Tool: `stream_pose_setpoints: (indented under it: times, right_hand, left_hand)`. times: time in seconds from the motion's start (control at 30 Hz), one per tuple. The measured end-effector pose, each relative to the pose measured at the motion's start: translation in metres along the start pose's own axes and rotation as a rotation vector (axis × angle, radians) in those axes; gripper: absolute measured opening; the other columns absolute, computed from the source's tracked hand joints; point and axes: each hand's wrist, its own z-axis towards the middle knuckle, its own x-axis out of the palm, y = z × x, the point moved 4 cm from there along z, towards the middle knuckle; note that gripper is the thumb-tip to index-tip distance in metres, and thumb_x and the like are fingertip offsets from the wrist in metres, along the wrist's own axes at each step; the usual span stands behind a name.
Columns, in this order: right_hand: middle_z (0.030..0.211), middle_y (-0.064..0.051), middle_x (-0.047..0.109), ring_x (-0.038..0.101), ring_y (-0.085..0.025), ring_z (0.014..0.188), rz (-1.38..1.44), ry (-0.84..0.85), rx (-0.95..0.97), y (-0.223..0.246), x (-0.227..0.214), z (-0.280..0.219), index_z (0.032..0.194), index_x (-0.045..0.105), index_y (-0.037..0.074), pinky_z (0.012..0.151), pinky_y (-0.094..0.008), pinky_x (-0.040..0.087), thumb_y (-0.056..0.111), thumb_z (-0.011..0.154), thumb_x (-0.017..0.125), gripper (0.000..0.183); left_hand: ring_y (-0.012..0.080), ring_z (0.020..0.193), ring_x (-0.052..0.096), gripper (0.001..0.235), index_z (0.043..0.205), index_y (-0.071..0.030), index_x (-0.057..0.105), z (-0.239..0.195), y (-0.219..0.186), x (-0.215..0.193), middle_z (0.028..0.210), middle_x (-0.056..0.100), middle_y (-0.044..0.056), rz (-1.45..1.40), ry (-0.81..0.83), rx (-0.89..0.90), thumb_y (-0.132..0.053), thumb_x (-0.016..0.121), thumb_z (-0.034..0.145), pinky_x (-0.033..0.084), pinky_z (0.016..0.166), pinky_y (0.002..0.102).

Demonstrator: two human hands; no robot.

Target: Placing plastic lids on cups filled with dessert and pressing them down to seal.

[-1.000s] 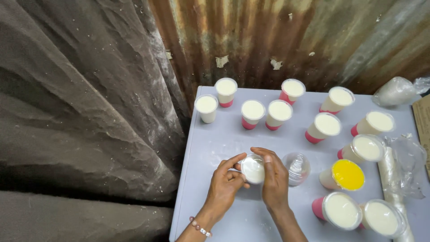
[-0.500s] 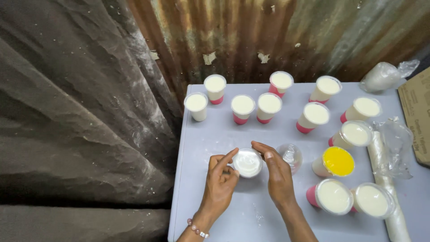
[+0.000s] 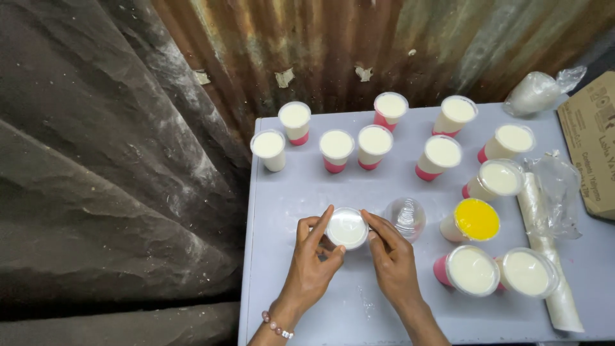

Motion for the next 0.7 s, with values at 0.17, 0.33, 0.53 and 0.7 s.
stream_pose_setpoints:
  times: [0.17, 0.33, 0.53, 0.7]
  right_hand:
    - [0.138, -0.008, 0.084, 0.078, -0.019, 0.129, 0.093, -0.051, 0.147, 0.004, 0.003, -0.004, 0.140, 0.079, 0.007, 0.111, -0.033, 0.062, 0.010, 0.102, 0.067, 0.040]
    - [0.127, -0.008, 0.087, 0.084, -0.018, 0.111, 0.090, -0.110, 0.198, 0.005, -0.005, -0.015, 0.133, 0.081, 0.007, 0.097, -0.032, 0.070, 0.008, 0.099, 0.073, 0.035]
    - [0.130, -0.006, 0.089, 0.091, -0.017, 0.104, 0.046, -0.149, 0.308, 0.029, -0.026, -0.033, 0.127, 0.082, 0.008, 0.082, -0.034, 0.080, 0.012, 0.098, 0.072, 0.030]
    - [0.127, -0.008, 0.089, 0.089, -0.018, 0.095, 0.081, -0.225, 0.315, 0.032, -0.049, -0.045, 0.124, 0.082, 0.005, 0.073, -0.037, 0.081, 0.010, 0.098, 0.075, 0.027]
  left_hand:
    - [0.0224, 0.139, 0.058, 0.105, 0.177, -0.020, 0.040, 0.010, -0.012, 0.001, 0.150, 0.045, 0.004, 0.207, 0.007, -0.059, -0.032, 0.090, 0.085, 0.052, 0.118, 0.038]
    - [0.0340, 0.145, 0.057, 0.110, 0.172, -0.014, 0.044, 0.025, -0.025, 0.006, 0.149, 0.050, 0.010, 0.429, -0.014, 0.048, -0.052, 0.097, 0.083, 0.050, 0.120, 0.048]
    - [0.0405, 0.132, 0.063, 0.091, 0.161, -0.012, 0.052, 0.062, -0.017, 0.019, 0.145, 0.060, 0.013, 0.491, -0.014, 0.222, -0.030, 0.090, 0.080, 0.052, 0.112, 0.051]
    - [0.0392, 0.138, 0.061, 0.087, 0.159, -0.012, 0.055, 0.109, -0.030, 0.040, 0.145, 0.063, 0.016, 0.441, 0.058, 0.316, -0.025, 0.088, 0.080, 0.051, 0.116, 0.048]
